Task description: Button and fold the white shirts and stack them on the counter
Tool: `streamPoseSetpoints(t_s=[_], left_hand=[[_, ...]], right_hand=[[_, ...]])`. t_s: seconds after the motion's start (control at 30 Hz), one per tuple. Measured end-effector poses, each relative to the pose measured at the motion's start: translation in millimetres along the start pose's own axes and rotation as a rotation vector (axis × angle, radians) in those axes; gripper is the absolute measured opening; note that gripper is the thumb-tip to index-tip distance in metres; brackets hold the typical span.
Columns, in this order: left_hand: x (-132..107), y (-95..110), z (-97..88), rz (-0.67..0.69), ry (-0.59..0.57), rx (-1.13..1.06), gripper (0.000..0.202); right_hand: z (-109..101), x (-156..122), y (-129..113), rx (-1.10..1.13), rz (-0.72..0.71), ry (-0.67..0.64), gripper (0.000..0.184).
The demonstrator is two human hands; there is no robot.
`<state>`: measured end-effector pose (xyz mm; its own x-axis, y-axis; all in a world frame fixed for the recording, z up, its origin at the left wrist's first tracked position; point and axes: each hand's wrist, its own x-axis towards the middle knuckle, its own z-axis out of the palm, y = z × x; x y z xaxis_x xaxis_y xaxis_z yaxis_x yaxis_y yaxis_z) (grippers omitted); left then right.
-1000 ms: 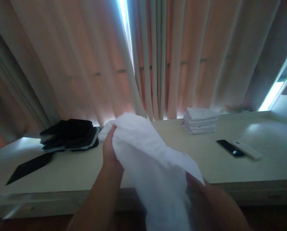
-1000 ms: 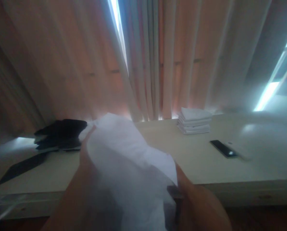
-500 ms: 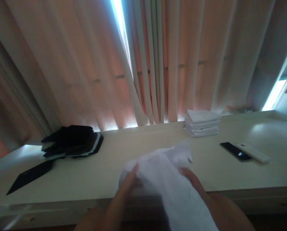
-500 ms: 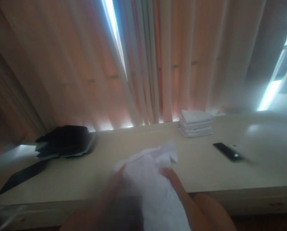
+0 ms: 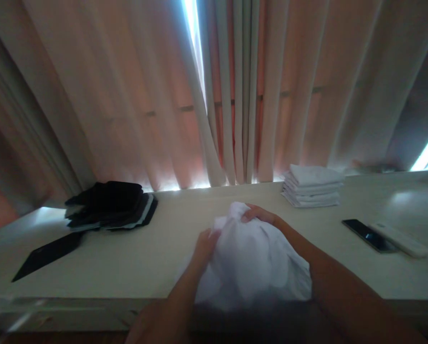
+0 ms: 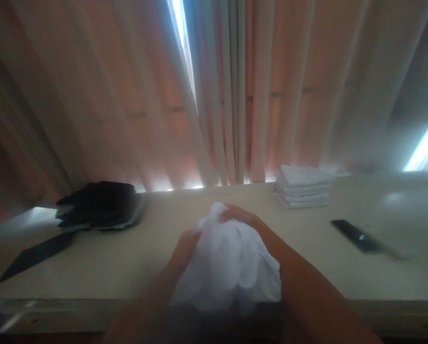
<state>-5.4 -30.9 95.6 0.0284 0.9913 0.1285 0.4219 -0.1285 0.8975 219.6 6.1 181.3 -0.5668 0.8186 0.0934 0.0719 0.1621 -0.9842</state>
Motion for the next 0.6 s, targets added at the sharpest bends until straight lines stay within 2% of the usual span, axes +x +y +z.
streamPoseSetpoints(t_s=[0.1, 0.17, 0.27, 0.37, 0.43, 0.5, 0.6], left_hand=[[13, 16, -35.8, 0.119, 0.271, 0.108, 0.038], [20, 39, -64.6, 0.233, 0.435, 0.206, 0.033], [27, 83, -103.1, 0.335, 0.505, 0.316, 0.025], [32, 129, -128.9, 0.417, 0.582, 0.467, 0.022], [35, 159, -141.3, 0.523, 0.641, 0.525, 0.022], [37, 190, -154.1, 0.641, 0.68, 0.543, 0.019], [37, 236, -180.3, 0.729, 0.756, 0.554, 0.012]], right_hand=[[-30, 24, -16, -0.098, 0.047, -0.085, 0.037], [-48, 39, -27, -0.323, 0.02, -0.075, 0.03], [-60, 54, -38, -0.693, -0.092, 0.075, 0.015], [-52, 56, -46, -0.802, -0.182, 0.254, 0.015], [-41, 54, -49, -0.833, -0.23, 0.326, 0.019], [-28, 50, -48, -0.834, -0.247, 0.33, 0.021], [-12, 42, -37, -0.797, -0.221, 0.237, 0.017]])
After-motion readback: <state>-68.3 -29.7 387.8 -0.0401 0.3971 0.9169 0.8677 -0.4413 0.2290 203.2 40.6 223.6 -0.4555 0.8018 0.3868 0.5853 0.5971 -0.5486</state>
